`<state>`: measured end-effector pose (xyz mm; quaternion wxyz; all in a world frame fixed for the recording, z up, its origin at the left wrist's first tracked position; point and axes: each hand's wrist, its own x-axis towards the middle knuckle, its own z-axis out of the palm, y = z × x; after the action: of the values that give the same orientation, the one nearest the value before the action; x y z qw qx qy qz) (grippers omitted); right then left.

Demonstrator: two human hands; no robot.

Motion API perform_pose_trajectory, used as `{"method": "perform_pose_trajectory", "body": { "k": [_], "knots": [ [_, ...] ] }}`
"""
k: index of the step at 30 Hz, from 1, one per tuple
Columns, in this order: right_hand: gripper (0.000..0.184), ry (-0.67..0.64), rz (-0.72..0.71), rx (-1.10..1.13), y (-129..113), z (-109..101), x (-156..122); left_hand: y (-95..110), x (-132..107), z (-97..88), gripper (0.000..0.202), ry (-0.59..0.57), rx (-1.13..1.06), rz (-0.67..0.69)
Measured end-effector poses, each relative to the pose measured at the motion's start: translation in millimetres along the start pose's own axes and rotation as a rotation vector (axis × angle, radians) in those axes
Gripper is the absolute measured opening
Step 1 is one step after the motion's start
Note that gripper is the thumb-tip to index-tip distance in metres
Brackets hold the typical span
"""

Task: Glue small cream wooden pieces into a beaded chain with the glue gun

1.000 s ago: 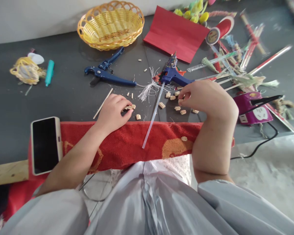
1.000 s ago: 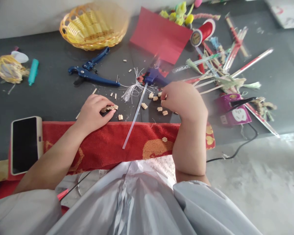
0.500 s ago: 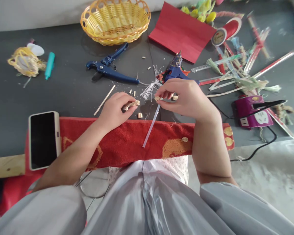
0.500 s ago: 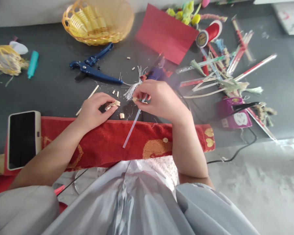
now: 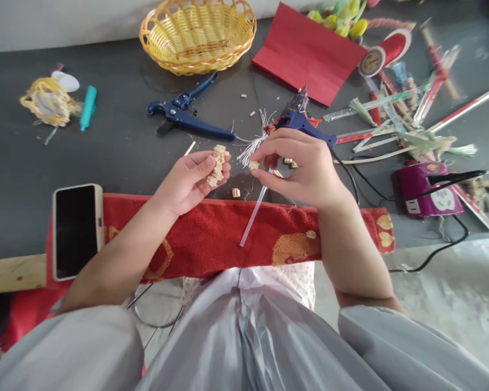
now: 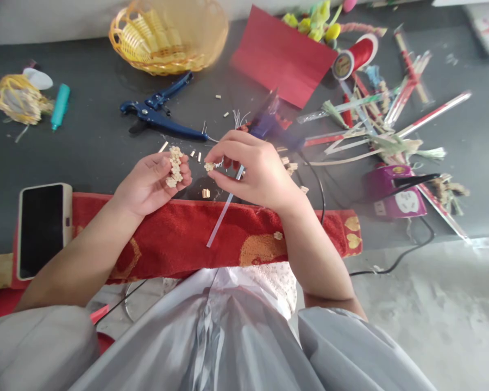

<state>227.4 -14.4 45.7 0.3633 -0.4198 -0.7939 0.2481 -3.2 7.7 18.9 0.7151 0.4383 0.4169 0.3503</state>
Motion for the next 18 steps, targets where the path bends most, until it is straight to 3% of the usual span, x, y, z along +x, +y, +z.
{"method": "perform_pose_trajectory", "body": {
  "k": [5,18],
  "knots": [
    [0.01,0.001,0.0,0.031,-3,7,1,3,-2,2.3,0.033,-0.018,0.006,-0.037],
    [0.011,0.086,0.161,0.227,-1,19,1,2,-1,1.8,0.024,0.055,-0.049,-0.108]
  ]
}}
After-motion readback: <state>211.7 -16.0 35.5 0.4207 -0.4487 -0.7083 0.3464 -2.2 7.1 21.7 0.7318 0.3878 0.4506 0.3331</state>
